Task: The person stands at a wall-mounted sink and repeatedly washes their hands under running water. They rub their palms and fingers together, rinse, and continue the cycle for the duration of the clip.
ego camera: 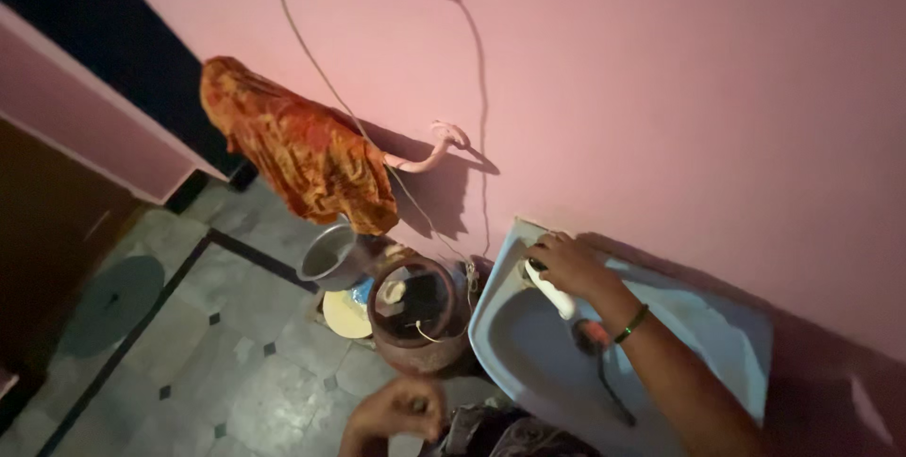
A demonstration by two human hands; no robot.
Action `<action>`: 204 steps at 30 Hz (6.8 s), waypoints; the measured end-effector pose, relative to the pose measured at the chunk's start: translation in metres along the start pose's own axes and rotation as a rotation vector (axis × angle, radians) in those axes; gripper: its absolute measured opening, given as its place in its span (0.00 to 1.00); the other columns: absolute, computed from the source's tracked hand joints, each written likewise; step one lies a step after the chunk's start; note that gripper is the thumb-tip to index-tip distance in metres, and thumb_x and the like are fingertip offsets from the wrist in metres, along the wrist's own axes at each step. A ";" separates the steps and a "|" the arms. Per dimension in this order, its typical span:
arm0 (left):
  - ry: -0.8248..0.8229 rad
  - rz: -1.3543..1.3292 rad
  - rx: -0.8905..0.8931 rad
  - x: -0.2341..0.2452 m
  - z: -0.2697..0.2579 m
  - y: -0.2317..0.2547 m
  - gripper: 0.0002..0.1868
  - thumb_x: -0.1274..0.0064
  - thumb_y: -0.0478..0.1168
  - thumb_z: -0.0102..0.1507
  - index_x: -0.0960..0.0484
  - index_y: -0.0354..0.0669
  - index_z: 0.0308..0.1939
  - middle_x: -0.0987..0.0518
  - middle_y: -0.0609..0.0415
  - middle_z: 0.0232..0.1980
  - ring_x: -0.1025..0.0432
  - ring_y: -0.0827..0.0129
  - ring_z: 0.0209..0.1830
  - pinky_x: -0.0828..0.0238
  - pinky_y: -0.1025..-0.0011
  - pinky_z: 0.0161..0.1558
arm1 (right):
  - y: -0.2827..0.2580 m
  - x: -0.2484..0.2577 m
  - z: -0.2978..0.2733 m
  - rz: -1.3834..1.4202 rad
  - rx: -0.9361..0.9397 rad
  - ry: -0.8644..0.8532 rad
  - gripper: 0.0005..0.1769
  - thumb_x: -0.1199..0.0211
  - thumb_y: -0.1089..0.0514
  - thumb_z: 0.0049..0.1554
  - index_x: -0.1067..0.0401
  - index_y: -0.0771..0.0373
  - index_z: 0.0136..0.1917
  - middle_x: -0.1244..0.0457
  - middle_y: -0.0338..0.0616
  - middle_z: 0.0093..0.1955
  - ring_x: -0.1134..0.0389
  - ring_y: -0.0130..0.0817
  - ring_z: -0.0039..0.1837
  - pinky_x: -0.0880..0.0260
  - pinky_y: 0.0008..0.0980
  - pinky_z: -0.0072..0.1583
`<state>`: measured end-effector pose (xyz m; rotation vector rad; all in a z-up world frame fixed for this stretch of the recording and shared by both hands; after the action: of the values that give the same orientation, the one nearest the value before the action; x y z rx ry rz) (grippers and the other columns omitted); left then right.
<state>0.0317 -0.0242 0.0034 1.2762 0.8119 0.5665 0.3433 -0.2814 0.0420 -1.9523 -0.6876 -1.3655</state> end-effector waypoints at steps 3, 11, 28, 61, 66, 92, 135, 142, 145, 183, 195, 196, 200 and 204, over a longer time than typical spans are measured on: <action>0.104 0.082 0.137 -0.007 0.070 0.073 0.12 0.34 0.42 0.67 0.19 0.43 0.50 0.20 0.59 0.45 0.26 0.76 0.46 0.28 0.74 0.48 | -0.007 0.003 -0.025 0.296 0.063 0.417 0.38 0.28 0.48 0.49 0.37 0.57 0.69 0.41 0.50 0.71 0.39 0.49 0.70 0.36 0.46 0.65; -0.047 0.482 -0.022 -0.028 0.156 0.189 0.11 0.38 0.38 0.67 0.19 0.39 0.52 0.17 0.53 0.45 0.19 0.69 0.44 0.22 0.71 0.46 | 0.014 -0.117 -0.070 1.500 -0.537 0.514 0.19 0.39 0.50 0.58 0.30 0.64 0.58 0.33 0.42 0.46 0.34 0.30 0.44 0.34 0.33 0.43; 0.591 0.714 -0.303 0.033 0.042 0.358 0.13 0.39 0.33 0.64 0.17 0.38 0.53 0.18 0.49 0.52 0.22 0.64 0.53 0.22 0.67 0.53 | 0.018 -0.200 -0.090 1.366 -0.766 0.312 0.13 0.39 0.58 0.61 0.23 0.70 0.54 0.32 0.41 0.41 0.32 0.28 0.41 0.28 0.30 0.46; 0.377 0.724 -0.290 -0.091 0.120 0.350 0.10 0.46 0.36 0.68 0.19 0.36 0.52 0.19 0.51 0.53 0.26 0.65 0.58 0.31 0.68 0.59 | 0.042 -0.199 -0.087 1.052 -0.348 0.104 0.12 0.38 0.52 0.63 0.24 0.64 0.50 0.35 0.39 0.41 0.34 0.35 0.43 0.31 0.38 0.45; 0.456 -0.178 0.319 -0.041 0.218 0.078 0.14 0.47 0.40 0.66 0.22 0.43 0.55 0.21 0.55 0.49 0.28 0.69 0.51 0.33 0.69 0.54 | 0.064 -0.209 -0.153 0.205 -0.586 -0.337 0.21 0.37 0.40 0.57 0.21 0.56 0.53 0.30 0.46 0.52 0.28 0.44 0.54 0.28 0.45 0.53; 0.170 0.572 0.447 -0.022 0.282 -0.146 0.18 0.47 0.51 0.68 0.14 0.39 0.38 0.18 0.47 0.29 0.25 0.62 0.25 0.28 0.62 0.31 | -0.008 -0.207 -0.112 0.687 -0.290 0.206 0.12 0.41 0.53 0.58 0.27 0.64 0.48 0.31 0.56 0.44 0.30 0.54 0.46 0.32 0.52 0.48; 0.892 1.035 -0.181 0.024 0.316 -0.015 0.09 0.41 0.40 0.62 0.20 0.40 0.42 0.27 0.40 0.54 0.33 0.45 0.53 0.35 0.50 0.54 | 0.092 -0.159 -0.219 0.405 -0.805 -0.075 0.25 0.48 0.39 0.60 0.21 0.60 0.51 0.29 0.54 0.52 0.27 0.48 0.54 0.29 0.47 0.60; 0.832 1.020 -0.138 0.039 0.331 0.003 0.17 0.37 0.47 0.59 0.19 0.36 0.28 0.21 0.45 0.37 0.28 0.48 0.37 0.31 0.54 0.41 | 0.076 -0.159 -0.254 0.458 -0.895 0.153 0.29 0.48 0.34 0.59 0.20 0.58 0.51 0.29 0.53 0.51 0.26 0.47 0.53 0.29 0.45 0.60; 0.748 0.855 0.004 0.048 0.326 0.013 0.21 0.43 0.49 0.65 0.20 0.32 0.28 0.22 0.43 0.33 0.28 0.48 0.31 0.31 0.55 0.37 | 0.046 -0.180 -0.208 0.411 -0.730 0.167 0.21 0.50 0.45 0.61 0.24 0.56 0.57 0.30 0.53 0.53 0.26 0.48 0.53 0.28 0.46 0.58; 0.516 1.459 0.060 0.027 0.300 0.027 0.31 0.40 0.45 0.58 0.30 0.45 0.64 0.23 0.43 0.47 0.26 0.47 0.49 0.24 0.55 0.40 | 0.054 -0.107 -0.311 -0.830 -0.767 1.031 0.09 0.36 0.61 0.66 0.24 0.67 0.58 0.41 0.46 0.31 0.40 0.37 0.32 0.39 0.39 0.34; 0.392 1.475 0.302 0.033 0.312 0.034 0.13 0.43 0.39 0.62 0.26 0.54 0.50 0.21 0.48 0.44 0.23 0.49 0.45 0.25 0.52 0.42 | 0.048 -0.103 -0.100 -0.015 -0.576 0.717 0.26 0.50 0.54 0.61 0.38 0.45 0.73 0.31 0.48 0.47 0.29 0.50 0.42 0.28 0.50 0.41; 0.372 1.487 0.307 0.034 0.313 0.037 0.14 0.44 0.39 0.62 0.26 0.54 0.50 0.21 0.48 0.45 0.23 0.49 0.45 0.25 0.52 0.41 | 0.063 -0.111 -0.106 0.111 -0.645 0.754 0.19 0.50 0.51 0.65 0.36 0.48 0.70 0.30 0.50 0.47 0.29 0.50 0.42 0.29 0.49 0.41; 0.361 1.433 0.290 0.035 0.315 0.041 0.17 0.42 0.39 0.59 0.25 0.54 0.52 0.21 0.48 0.45 0.24 0.48 0.44 0.26 0.52 0.42 | 0.108 -0.138 -0.191 0.145 -0.783 0.536 0.27 0.53 0.55 0.65 0.37 0.49 0.76 0.32 0.55 0.44 0.30 0.44 0.34 0.29 0.40 0.34; 0.341 1.471 0.345 0.040 0.320 0.031 0.09 0.46 0.39 0.63 0.24 0.52 0.47 0.19 0.49 0.43 0.23 0.50 0.45 0.25 0.52 0.43 | 0.134 -0.144 -0.270 0.003 -1.145 0.498 0.23 0.57 0.52 0.70 0.33 0.50 0.74 0.31 0.49 0.42 0.30 0.39 0.38 0.30 0.40 0.39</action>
<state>0.3111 -0.1803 0.0519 2.0276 0.0745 1.8973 0.2317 -0.5808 -0.0561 -2.1677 0.4721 -2.4277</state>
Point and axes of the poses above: each hand's wrist, its own z-axis towards the middle knuckle, its own x-axis out of the back of the hand, y = z × x, the point moved 4 cm from there along z, towards the middle knuckle
